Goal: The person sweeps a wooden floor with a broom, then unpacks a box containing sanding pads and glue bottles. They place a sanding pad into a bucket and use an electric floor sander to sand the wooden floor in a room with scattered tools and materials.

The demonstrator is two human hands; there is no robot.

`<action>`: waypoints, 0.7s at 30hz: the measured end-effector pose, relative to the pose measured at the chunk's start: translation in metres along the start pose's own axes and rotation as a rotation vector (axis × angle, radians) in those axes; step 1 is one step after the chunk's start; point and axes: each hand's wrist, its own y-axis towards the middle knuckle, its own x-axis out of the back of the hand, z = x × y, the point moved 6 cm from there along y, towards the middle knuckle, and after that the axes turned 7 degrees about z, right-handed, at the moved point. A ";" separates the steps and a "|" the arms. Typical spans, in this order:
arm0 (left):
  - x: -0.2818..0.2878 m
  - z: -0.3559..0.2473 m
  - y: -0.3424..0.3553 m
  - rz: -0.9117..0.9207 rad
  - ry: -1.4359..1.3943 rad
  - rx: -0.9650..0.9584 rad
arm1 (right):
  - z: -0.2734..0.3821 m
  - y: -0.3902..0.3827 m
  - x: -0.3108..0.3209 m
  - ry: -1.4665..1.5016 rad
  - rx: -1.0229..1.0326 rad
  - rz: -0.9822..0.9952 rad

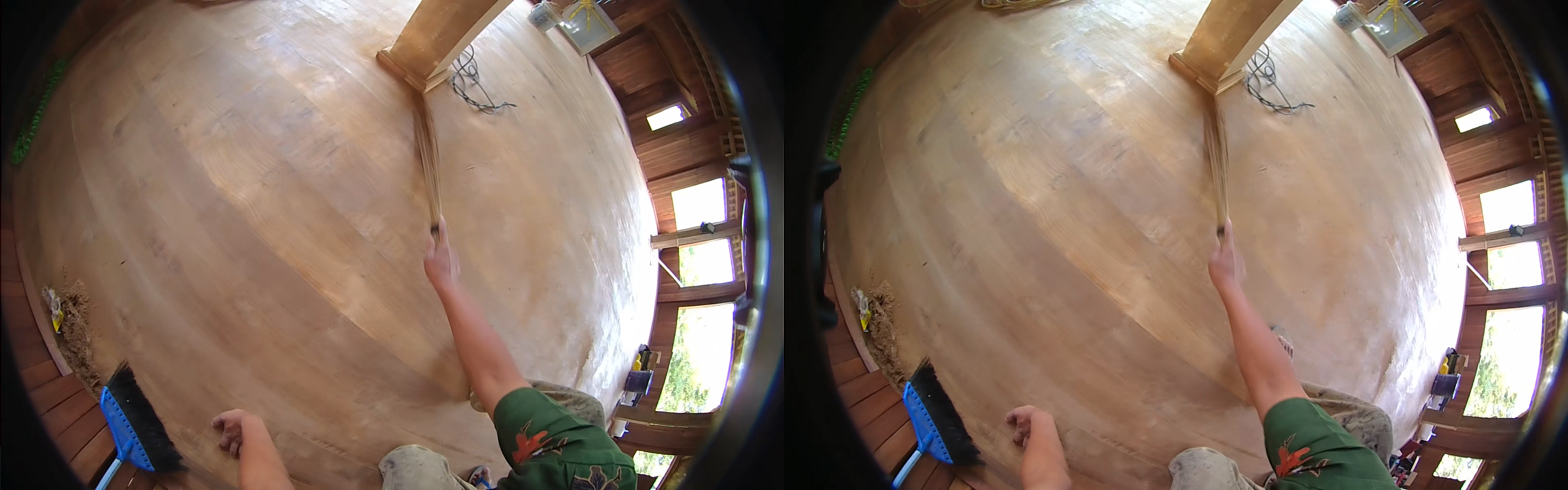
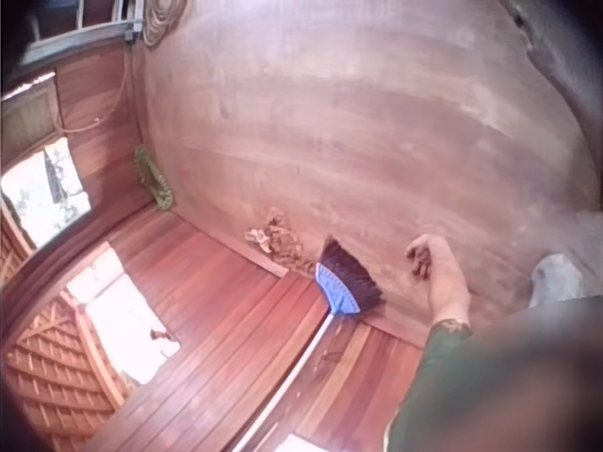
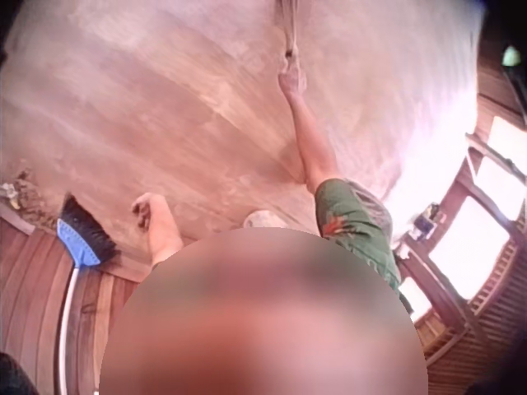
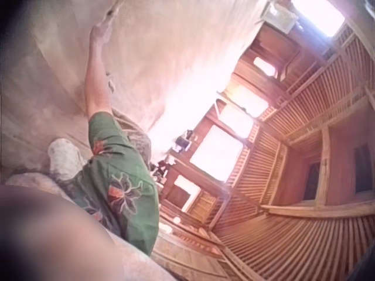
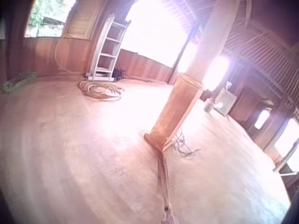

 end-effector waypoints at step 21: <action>0.047 0.000 -0.044 -0.010 -0.177 0.012 | -0.113 -0.069 0.065 0.032 0.464 -0.619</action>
